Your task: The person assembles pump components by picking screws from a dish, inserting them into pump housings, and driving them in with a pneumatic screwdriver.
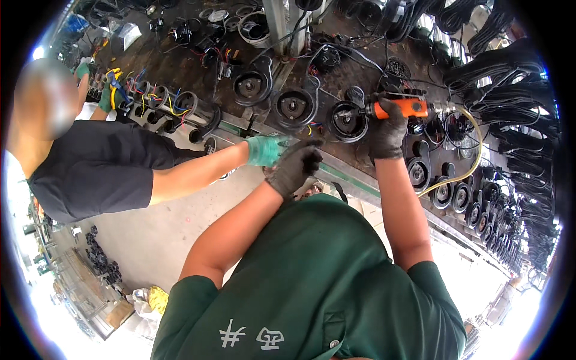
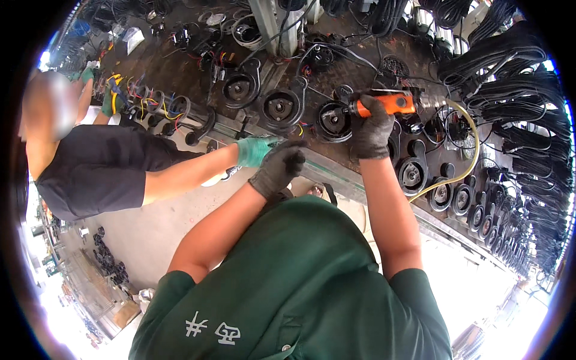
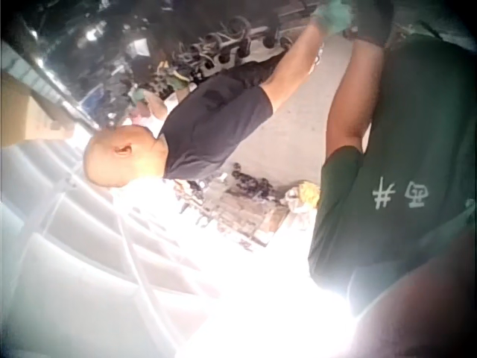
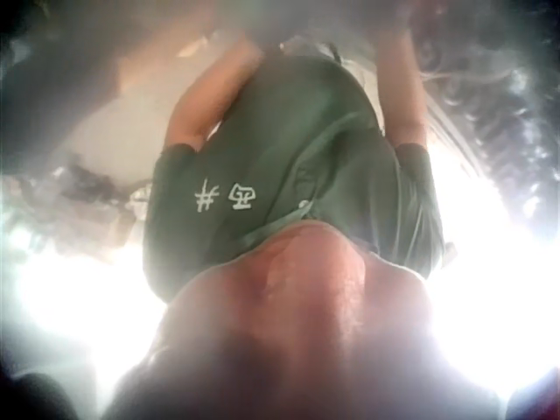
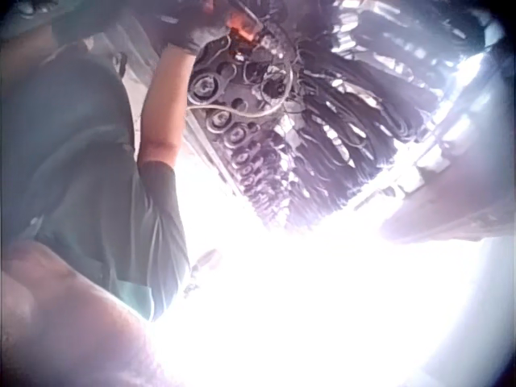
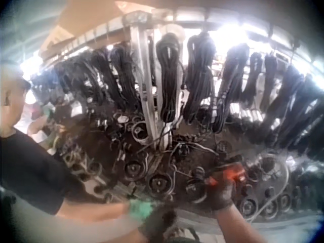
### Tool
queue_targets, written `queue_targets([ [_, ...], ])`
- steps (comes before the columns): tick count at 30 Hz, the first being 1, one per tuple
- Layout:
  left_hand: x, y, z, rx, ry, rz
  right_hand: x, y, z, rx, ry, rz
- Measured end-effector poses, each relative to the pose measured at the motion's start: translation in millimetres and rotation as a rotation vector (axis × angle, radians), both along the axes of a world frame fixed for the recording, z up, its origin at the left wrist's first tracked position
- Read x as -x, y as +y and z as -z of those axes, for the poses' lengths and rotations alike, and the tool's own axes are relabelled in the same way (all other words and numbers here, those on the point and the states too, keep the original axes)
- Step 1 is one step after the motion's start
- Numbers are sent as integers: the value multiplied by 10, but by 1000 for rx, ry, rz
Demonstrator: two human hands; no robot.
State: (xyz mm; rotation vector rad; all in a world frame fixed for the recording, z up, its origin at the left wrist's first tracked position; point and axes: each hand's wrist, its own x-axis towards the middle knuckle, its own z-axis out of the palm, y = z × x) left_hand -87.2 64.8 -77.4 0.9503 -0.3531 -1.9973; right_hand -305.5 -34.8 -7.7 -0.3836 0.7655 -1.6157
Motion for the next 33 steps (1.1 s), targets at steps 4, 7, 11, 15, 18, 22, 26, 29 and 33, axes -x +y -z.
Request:
queue_targets([
  [4, -231, 312, 134, 39, -251, 105, 3, -225, 256, 134, 330, 49],
  [7, -403, 441, 374, 68, -289, 119, -89, -265, 307, 188, 434, 42],
  [11, -548, 492, 474, -313, -29, -115, -151, -289, 329, 207, 543, 11],
  [15, -638, 437, 472, -300, -197, -82, -147, -301, 343, 212, 604, -28],
  [18, -663, 404, 458, -374, -237, -84, -160, -279, 305, 233, 607, -11],
  [22, -624, 383, 580, -396, -153, -180, -149, -260, 245, 232, 651, -111],
  [26, -664, 403, 754, -396, -108, -253, -91, -289, 247, 235, 677, -237],
  [29, -657, 419, 747, -404, -114, -278, 74, -385, 302, 291, 838, -525],
  [33, -685, 418, 855, -451, -22, -322, -173, -351, 160, 347, 669, -505],
])
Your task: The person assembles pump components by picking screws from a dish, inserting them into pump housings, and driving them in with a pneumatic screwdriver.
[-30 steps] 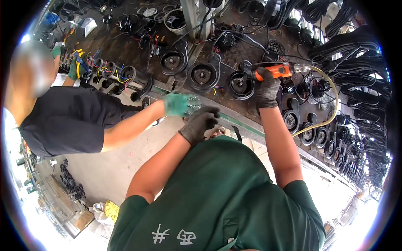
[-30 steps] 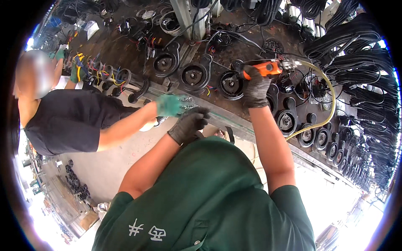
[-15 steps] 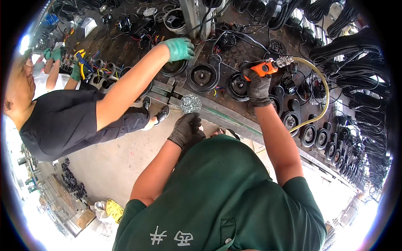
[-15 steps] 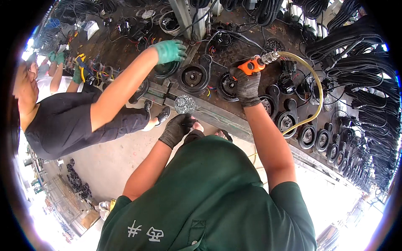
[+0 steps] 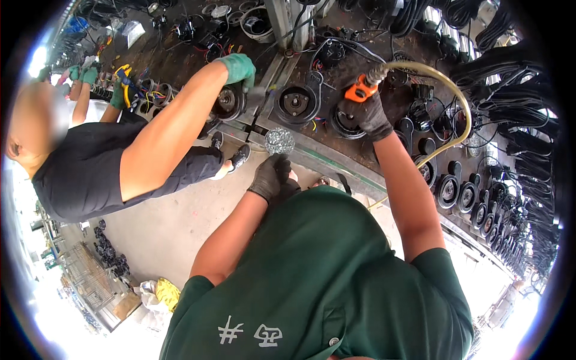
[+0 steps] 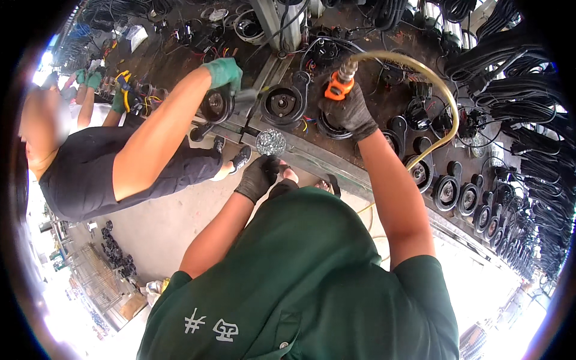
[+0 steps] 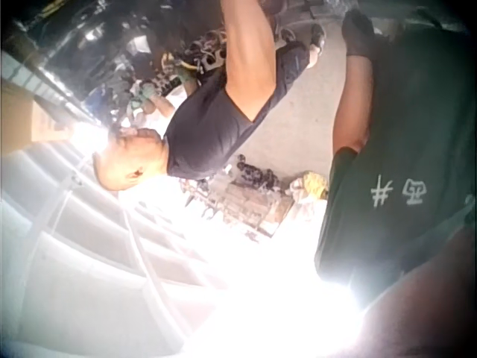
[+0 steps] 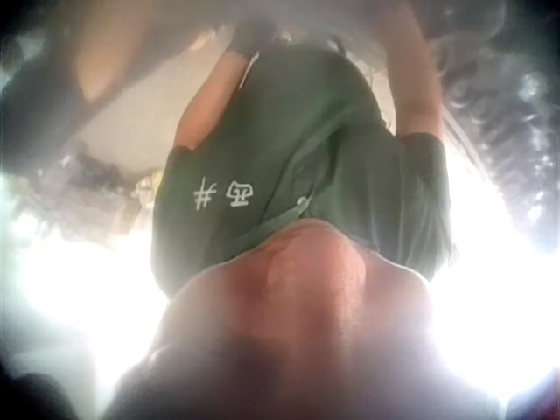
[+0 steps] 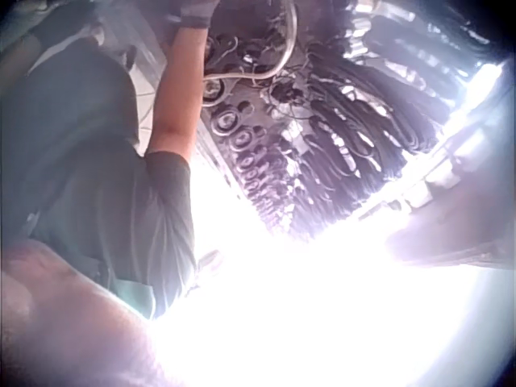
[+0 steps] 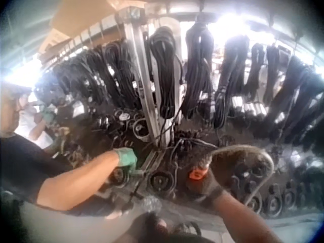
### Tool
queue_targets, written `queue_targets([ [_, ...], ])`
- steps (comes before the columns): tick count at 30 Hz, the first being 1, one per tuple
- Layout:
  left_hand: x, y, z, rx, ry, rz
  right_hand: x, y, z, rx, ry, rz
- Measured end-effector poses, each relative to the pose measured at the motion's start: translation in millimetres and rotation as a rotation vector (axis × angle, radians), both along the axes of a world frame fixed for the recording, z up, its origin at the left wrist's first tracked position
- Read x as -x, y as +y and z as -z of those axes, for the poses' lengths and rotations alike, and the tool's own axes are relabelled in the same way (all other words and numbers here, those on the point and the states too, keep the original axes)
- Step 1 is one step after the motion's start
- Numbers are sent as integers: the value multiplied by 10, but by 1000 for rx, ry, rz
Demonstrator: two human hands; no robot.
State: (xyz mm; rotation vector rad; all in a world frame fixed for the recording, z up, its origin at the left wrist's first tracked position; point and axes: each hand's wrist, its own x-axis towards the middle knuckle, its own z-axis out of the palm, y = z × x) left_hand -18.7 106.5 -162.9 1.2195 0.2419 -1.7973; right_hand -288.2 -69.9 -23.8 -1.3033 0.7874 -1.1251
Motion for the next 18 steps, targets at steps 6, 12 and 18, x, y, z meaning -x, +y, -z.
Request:
queue_targets([
  [6, -60, 74, 79, 26, -57, 34, -77, -43, -22, -48, -21, 16],
  [12, -51, 176, -40, 7, -32, -18, -131, -88, 104, 124, 93, 40],
  [18, 61, 311, -280, 110, -17, 46, 7, -251, 337, -84, -162, -74],
])
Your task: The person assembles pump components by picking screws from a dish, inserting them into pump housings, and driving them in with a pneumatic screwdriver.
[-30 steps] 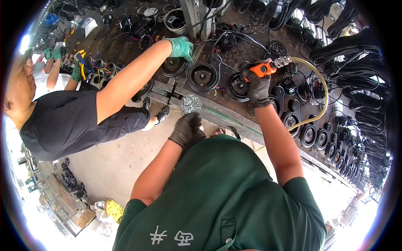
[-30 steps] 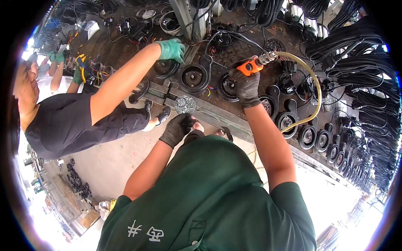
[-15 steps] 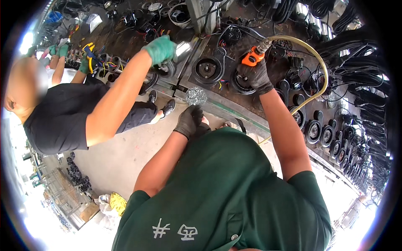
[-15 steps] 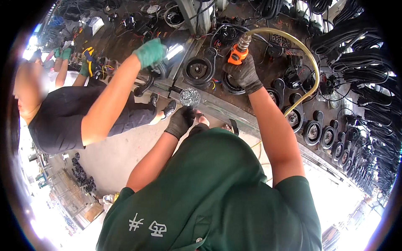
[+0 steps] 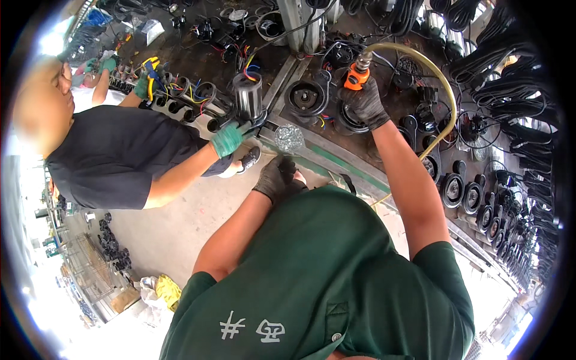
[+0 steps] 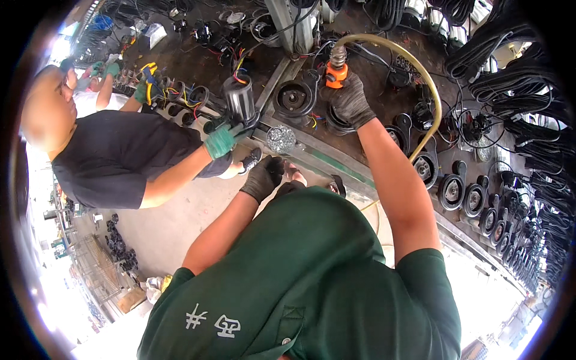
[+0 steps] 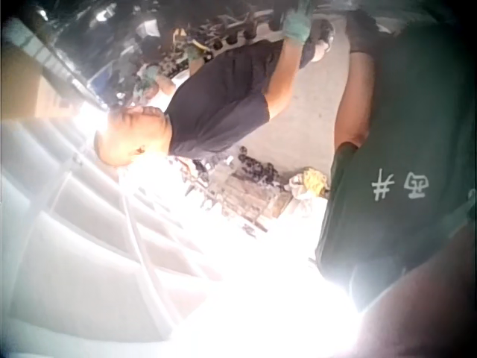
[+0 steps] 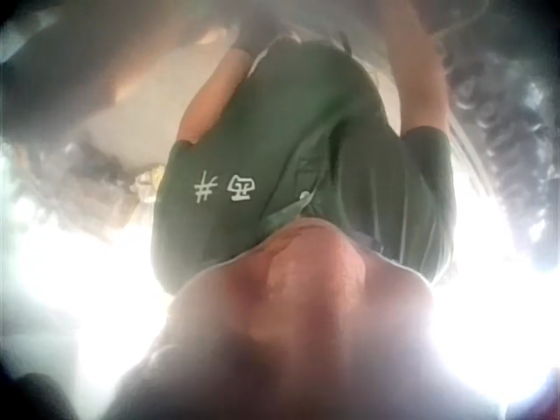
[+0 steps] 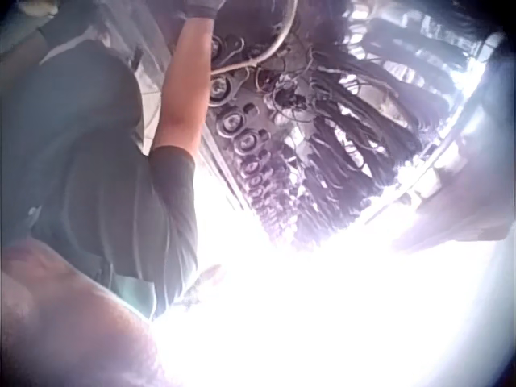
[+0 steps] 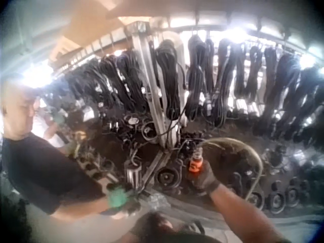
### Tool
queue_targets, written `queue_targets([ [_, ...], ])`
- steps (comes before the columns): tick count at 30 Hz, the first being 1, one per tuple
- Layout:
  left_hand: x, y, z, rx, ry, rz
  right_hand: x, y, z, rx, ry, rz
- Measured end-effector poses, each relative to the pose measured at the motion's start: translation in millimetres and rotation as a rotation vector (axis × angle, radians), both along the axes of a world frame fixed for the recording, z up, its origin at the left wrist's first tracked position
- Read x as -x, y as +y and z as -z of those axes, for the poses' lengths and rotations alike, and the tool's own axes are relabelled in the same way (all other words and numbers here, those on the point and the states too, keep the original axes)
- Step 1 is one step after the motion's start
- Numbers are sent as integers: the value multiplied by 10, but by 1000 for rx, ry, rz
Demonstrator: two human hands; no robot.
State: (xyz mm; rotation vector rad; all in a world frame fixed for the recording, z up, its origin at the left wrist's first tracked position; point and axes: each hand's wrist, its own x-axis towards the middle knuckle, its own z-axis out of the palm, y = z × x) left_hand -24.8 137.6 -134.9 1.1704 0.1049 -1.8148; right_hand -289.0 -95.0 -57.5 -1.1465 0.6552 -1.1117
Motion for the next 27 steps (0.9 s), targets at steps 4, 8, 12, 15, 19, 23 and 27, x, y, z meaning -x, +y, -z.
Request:
queue_targets([
  [4, -71, -44, 68, -28, 18, -14, -25, 236, -323, 148, -131, 154],
  [8, 114, -248, -234, 81, 50, 113, 368, 589, -773, 124, -101, 233],
  [12, 523, -470, -690, 191, 37, 278, 309, 1160, -961, 9, -408, 334],
  [15, 833, -499, -1132, 225, 108, 347, 239, 1577, -880, -124, -585, 306],
  [19, 947, -511, -1151, 430, -5, 518, 196, 1862, -759, -205, -562, 378],
  [23, 908, -521, -1111, 472, -91, 632, 280, 1868, -753, -273, -616, 419],
  [27, 722, -605, -813, 375, -137, 569, 389, 1793, -859, -234, -530, 501],
])
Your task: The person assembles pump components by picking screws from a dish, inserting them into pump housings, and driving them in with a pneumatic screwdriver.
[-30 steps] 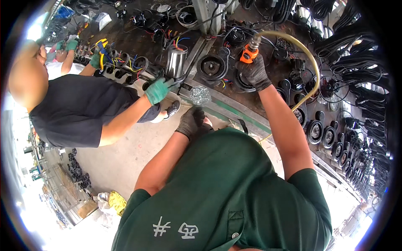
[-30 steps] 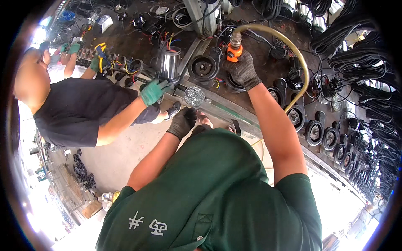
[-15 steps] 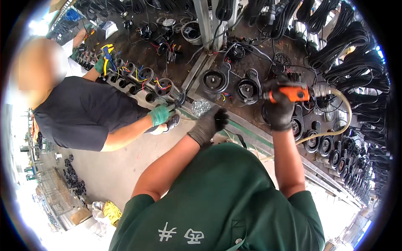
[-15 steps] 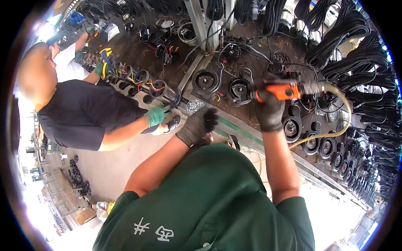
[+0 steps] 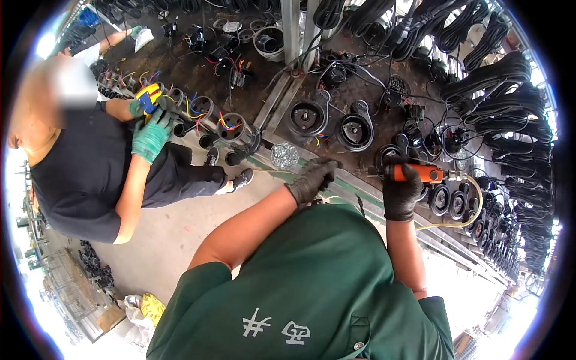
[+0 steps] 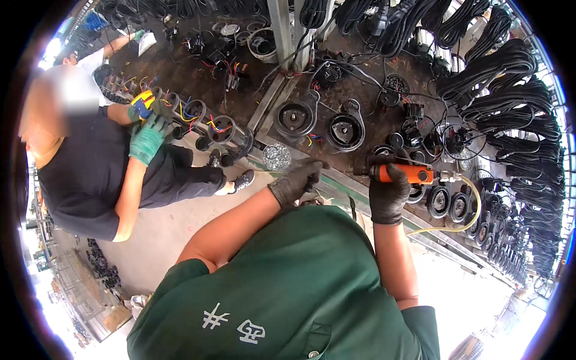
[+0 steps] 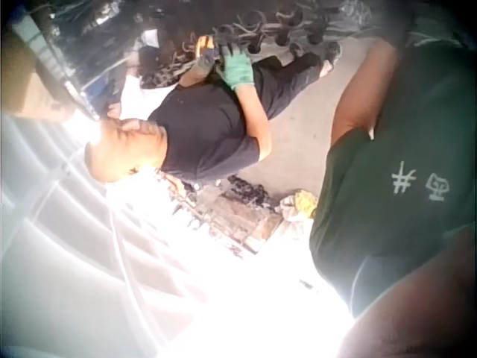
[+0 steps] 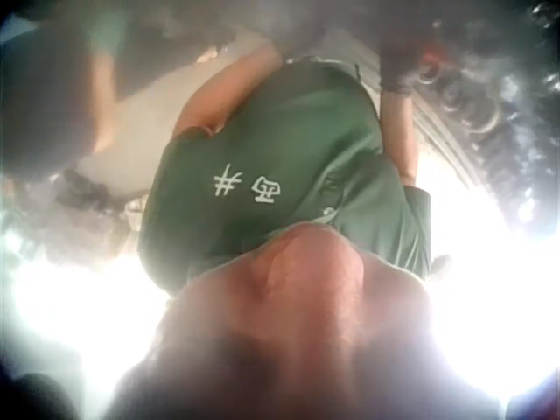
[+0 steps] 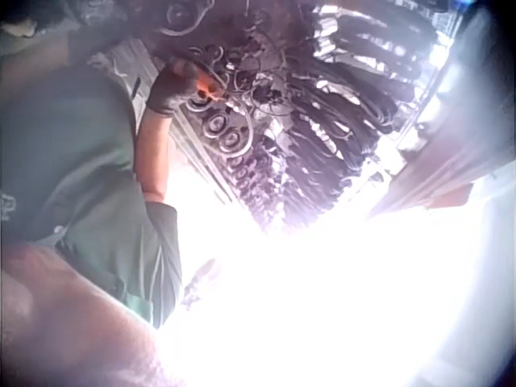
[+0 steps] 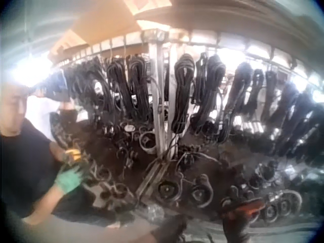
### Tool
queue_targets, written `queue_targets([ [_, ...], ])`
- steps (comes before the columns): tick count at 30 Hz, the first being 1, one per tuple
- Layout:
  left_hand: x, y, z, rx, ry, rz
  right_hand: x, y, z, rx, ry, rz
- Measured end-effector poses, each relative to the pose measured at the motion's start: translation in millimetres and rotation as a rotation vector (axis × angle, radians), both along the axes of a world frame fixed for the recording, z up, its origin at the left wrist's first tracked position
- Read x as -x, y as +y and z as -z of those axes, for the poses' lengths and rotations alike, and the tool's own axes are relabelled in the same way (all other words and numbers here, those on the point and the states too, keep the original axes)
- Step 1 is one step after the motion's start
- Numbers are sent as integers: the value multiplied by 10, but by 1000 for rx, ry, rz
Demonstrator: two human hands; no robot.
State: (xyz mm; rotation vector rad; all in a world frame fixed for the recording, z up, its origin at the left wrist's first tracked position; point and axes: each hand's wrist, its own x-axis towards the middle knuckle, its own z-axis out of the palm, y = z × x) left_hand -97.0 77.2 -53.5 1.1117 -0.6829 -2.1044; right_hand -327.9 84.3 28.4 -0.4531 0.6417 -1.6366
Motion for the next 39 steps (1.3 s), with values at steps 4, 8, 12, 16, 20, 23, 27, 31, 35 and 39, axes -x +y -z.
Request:
queue_targets([
  [4, -416, 30, 483, -40, 154, -105, 90, -260, 19, -81, 106, -16],
  [8, -720, 188, 784, -161, 235, -238, 139, -796, 332, -27, 345, 176],
  [12, -954, 328, 1023, -235, 142, -295, -125, -1140, 351, 28, 397, 219],
  [16, -1053, 389, 904, -330, 121, -389, -92, -1375, 633, 50, 461, 231],
  [20, -1119, 405, 923, -365, 128, -438, -91, -1430, 717, 69, 505, 190],
  [23, -1163, 432, 1078, -385, 153, -474, -90, -1451, 738, 81, 550, 189],
  [27, -1232, 474, 1197, -448, 226, -515, -117, -1395, 655, 78, 568, 190],
  [31, -1281, 562, 1392, -503, 241, -527, -127, -1395, 717, 118, 530, 210],
  [35, -1266, 470, 1292, -488, 243, -505, -38, -1465, 813, 101, 550, 179],
  [39, -1277, 506, 1322, -483, 254, -506, 59, -1420, 608, 138, 715, -104],
])
